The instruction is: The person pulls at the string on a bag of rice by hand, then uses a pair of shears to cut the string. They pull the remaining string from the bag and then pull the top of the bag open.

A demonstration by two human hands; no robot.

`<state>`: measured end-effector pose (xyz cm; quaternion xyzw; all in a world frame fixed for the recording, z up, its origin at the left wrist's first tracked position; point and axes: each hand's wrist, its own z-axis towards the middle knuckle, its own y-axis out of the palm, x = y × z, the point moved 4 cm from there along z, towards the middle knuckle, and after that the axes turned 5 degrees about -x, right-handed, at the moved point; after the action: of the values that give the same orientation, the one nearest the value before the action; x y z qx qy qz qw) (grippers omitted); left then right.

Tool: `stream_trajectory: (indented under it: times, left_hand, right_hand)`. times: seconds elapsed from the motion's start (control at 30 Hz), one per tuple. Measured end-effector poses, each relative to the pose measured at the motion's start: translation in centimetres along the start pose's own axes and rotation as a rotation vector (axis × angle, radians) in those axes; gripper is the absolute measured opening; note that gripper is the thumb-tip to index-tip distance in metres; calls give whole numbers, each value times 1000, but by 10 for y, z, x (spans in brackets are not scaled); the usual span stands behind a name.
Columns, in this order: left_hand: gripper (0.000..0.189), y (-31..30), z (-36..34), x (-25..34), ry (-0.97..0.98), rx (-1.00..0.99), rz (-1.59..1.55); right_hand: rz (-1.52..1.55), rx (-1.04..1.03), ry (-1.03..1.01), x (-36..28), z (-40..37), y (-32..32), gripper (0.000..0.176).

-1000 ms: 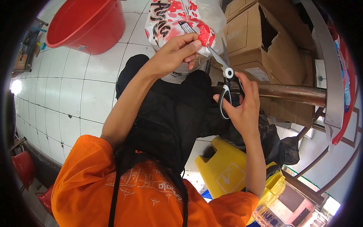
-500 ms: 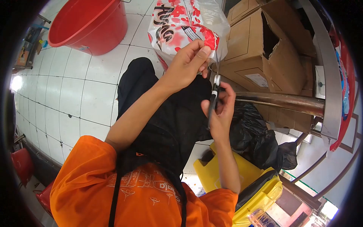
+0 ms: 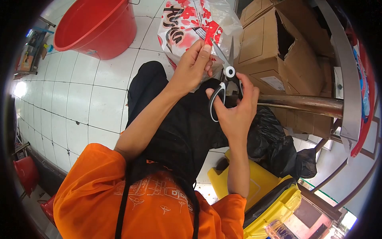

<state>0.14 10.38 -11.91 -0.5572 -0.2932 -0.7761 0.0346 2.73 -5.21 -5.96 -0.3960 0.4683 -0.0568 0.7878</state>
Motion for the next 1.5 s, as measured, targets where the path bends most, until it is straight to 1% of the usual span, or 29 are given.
stream_trajectory:
  times: [0.03,0.1,0.13,0.2,0.23,0.3,0.33,0.4,0.43,0.5,0.53,0.6,0.63,0.67,0.73,0.77,0.83,0.93,1.0,1.07,1.13,1.2,1.23,1.3,1.33,1.37,1.4,1.47,1.5]
  left_hand:
    - [28,1,1,0,6,-1,2]
    - [28,0,1,1,43,28,46]
    - [28,-2,2,1,45,27,49]
    - [25,-6,6,-3,18,11,67]
    - [25,-5,3,-6,15,7,68]
    - [14,5,-9,-6,362,-126,693]
    - [14,31,-35,-26,428,-89,496]
    - [12,32,-53,-58,278,-14,338]
    - [12,26,-45,-53,285,-36,338]
    - [16,10,-37,-39,56,-210,383]
    - [16,10,-37,-27,53,-203,380]
    - [21,12,-28,-3,66,-239,471]
    - [23,14,-27,4,99,-220,454]
    - [23,13,-28,4,102,-212,443]
    - [21,13,-29,2,84,-217,406]
    - [21,14,-28,2,88,-219,392]
    - [19,15,-30,-1,42,-224,382]
    - [18,16,-30,-13,-31,-228,221]
    - [20,17,-28,-16,13,-185,180]
    - [24,19,-28,-15,58,-134,142]
    - [35,23,-32,-2,152,-83,285]
    - [37,29,-31,3,200,-24,344]
    - [40,31,-31,5,243,28,401]
    - [39,34,-28,6,279,69,434]
    - [39,35,-27,7,314,100,465]
    - [32,36,-26,7,334,120,440]
    - [32,34,-25,7,335,128,440]
    - [27,34,-23,6,402,88,457]
    - [27,32,-22,7,403,90,456]
  right_hand:
    - [2,3,-5,-1,0,1,70]
    - [93,-45,153,3,-2,5,69]
    - [96,-44,151,-1,-2,7,69]
    - [-168,83,-1,-16,0,3,68]
    - [-167,86,3,-14,3,5,68]
    - [-170,288,-255,-20,14,6,60]
    - [-169,290,-251,-32,21,6,60]
    - [-82,345,-338,-84,46,-4,59]
    - [-86,368,-334,-92,58,-13,59]
    - [-136,362,-421,-109,70,-25,60]
    - [-12,270,-226,-114,70,-30,57]
    - [251,186,-264,-88,81,-42,53]
    - [335,118,-208,-74,81,-48,49]
    - [325,109,-212,-64,74,-52,49]
    - [442,34,-86,-44,61,-54,48]
    - [427,35,-87,-38,54,-51,48]
    - [448,13,72,-17,38,-38,52]
    - [348,-8,28,7,24,-25,50]
    - [323,-15,34,9,17,-22,52]
    - [391,64,-22,6,14,-17,54]
    - [409,95,-72,9,17,-13,56]
    - [74,133,-322,1,21,-13,56]
    - [76,124,-327,3,23,-11,56]
    - [36,120,-232,7,28,-6,55]
    - [36,112,-238,5,29,-4,55]
    - [215,160,-152,6,31,-3,54]
    - [393,206,-61,9,31,-3,52]
    - [359,230,-55,19,36,-7,49]
    - [470,210,-16,24,38,-5,48]
